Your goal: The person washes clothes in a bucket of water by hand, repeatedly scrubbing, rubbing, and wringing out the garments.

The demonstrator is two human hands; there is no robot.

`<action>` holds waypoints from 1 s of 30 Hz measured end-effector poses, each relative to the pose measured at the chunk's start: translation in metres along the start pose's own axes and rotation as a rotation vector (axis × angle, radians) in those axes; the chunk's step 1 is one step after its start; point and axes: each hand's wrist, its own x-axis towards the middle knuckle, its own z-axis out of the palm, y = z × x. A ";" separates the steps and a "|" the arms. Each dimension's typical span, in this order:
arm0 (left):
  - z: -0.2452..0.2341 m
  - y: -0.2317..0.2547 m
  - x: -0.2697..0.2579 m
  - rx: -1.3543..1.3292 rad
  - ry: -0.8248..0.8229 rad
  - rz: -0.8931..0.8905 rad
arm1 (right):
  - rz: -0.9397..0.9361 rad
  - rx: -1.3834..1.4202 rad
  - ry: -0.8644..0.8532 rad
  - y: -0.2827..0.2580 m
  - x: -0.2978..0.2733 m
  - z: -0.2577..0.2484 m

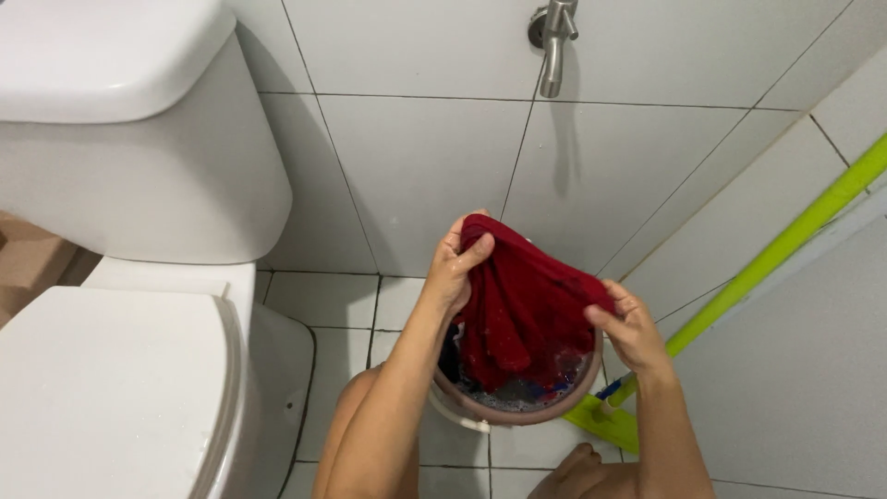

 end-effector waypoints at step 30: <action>0.002 -0.089 0.010 1.071 0.187 0.286 | 0.680 0.687 0.390 0.081 0.032 0.077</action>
